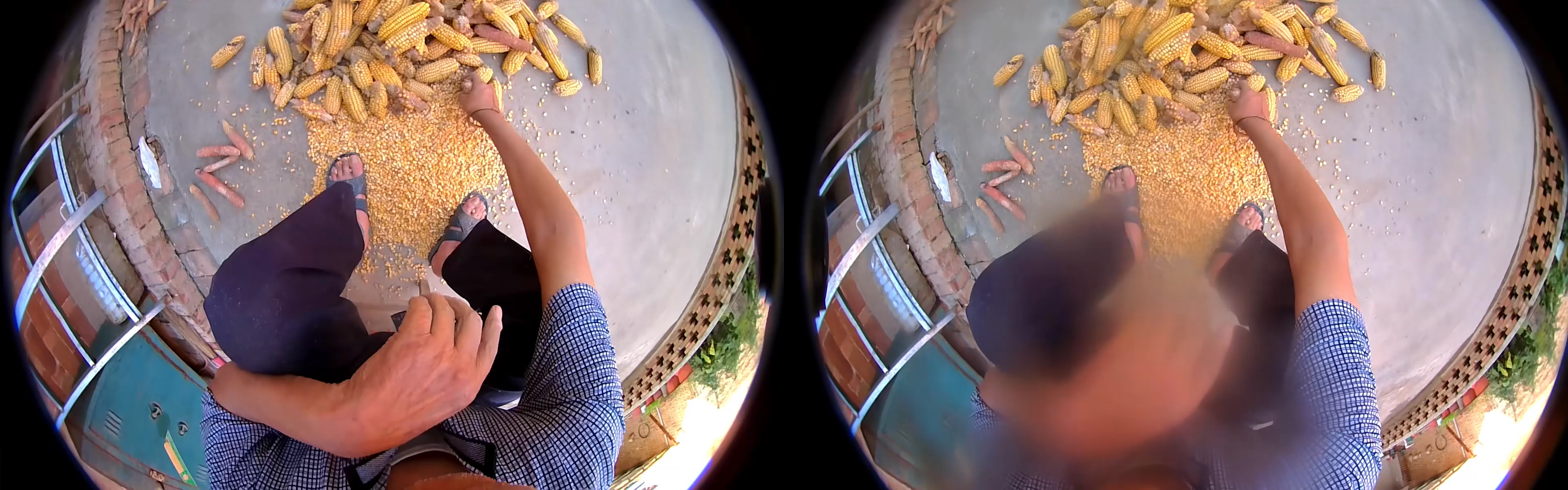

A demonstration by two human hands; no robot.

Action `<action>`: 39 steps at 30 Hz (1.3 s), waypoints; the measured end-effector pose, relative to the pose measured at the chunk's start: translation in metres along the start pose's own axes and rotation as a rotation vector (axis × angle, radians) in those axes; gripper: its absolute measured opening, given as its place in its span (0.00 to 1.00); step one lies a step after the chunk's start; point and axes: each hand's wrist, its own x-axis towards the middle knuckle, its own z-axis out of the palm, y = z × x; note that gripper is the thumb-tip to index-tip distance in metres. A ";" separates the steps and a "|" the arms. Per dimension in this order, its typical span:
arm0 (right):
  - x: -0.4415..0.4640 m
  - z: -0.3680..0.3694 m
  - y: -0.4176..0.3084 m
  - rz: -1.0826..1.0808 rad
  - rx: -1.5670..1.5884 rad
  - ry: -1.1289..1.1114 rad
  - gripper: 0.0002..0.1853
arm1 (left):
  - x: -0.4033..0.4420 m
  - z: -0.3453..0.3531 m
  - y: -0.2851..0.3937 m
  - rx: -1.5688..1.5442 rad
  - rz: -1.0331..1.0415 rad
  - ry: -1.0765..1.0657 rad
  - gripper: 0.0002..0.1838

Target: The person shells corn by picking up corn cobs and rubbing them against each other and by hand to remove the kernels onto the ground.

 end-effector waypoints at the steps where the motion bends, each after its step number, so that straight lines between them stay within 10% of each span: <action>1: -0.003 0.001 0.001 0.024 0.018 0.000 0.26 | -0.001 0.000 0.000 -0.002 0.001 0.003 0.22; 14: -0.062 -0.058 -0.030 0.015 0.770 -0.154 0.15 | -0.013 0.015 0.013 -0.005 -0.159 0.125 0.23; 23: -0.246 -0.254 -0.173 -0.374 1.016 -0.227 0.16 | -0.027 0.005 -0.020 -0.519 -0.292 1.105 0.24; 29: -0.352 -0.267 -0.215 -0.570 1.122 -0.052 0.12 | -0.044 -0.008 -0.009 -1.527 -0.012 0.879 0.26; 39: -0.369 -0.281 -0.209 -0.544 1.111 -0.041 0.12 | -0.039 -0.001 -0.008 -1.719 0.059 0.945 0.18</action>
